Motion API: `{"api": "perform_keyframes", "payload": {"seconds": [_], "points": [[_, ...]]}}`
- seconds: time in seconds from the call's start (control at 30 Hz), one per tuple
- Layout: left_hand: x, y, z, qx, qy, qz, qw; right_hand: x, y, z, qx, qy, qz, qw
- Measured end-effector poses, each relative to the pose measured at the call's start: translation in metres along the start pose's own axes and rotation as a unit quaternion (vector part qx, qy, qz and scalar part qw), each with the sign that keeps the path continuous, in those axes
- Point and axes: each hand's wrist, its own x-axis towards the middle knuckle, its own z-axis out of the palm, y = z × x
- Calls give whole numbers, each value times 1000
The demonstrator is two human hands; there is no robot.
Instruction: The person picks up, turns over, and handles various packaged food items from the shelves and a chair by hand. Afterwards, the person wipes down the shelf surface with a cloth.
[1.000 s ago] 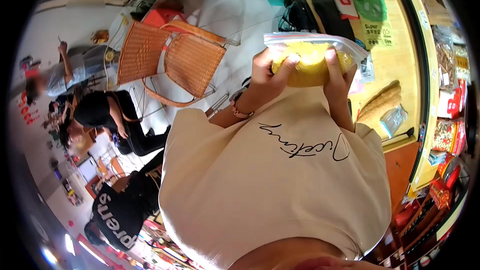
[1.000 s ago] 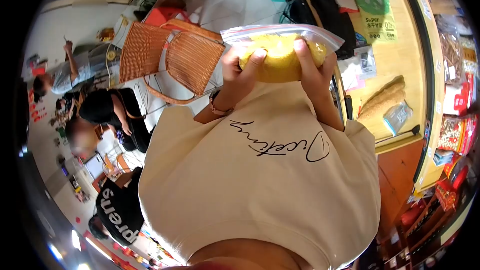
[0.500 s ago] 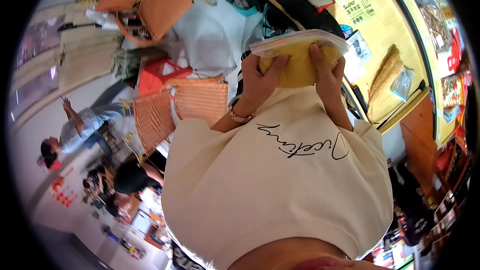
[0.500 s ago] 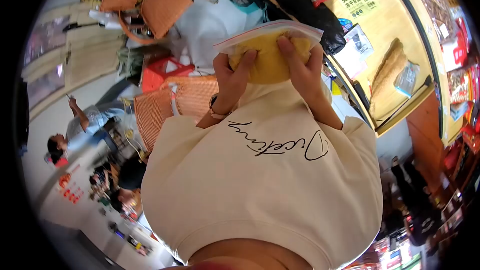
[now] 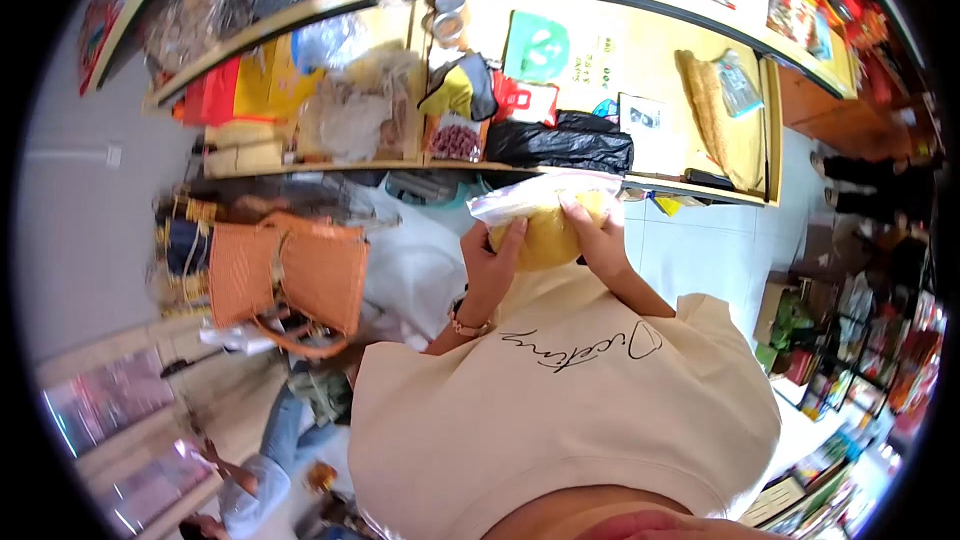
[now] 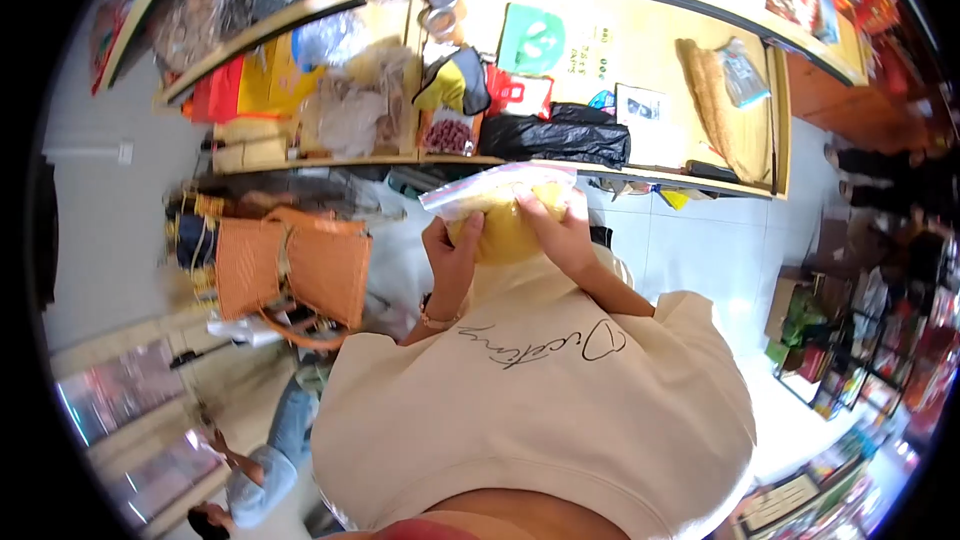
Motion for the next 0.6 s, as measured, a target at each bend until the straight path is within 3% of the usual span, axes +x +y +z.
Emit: {"api": "perform_keyframes", "payload": {"seconds": [0.07,0.13,0.27,0.3,0.47,0.6], "points": [[6,-4,-1,23,-67,9,997,-1,8,-6,38,29,-59,997],[12,-10,2,33,-146,21,989,-14,15,-11,38,134,-61,988],[22,-16,21,-1,-261,68,963,-30,20,-27,102,212,-93,968],[23,-11,22,1,-295,40,955,-34,17,-27,118,226,-99,962],[22,12,39,2,-316,77,946,-43,-3,-26,170,244,-138,945],[24,16,45,-19,-323,93,942,-48,-20,-26,132,254,-162,944]]}}
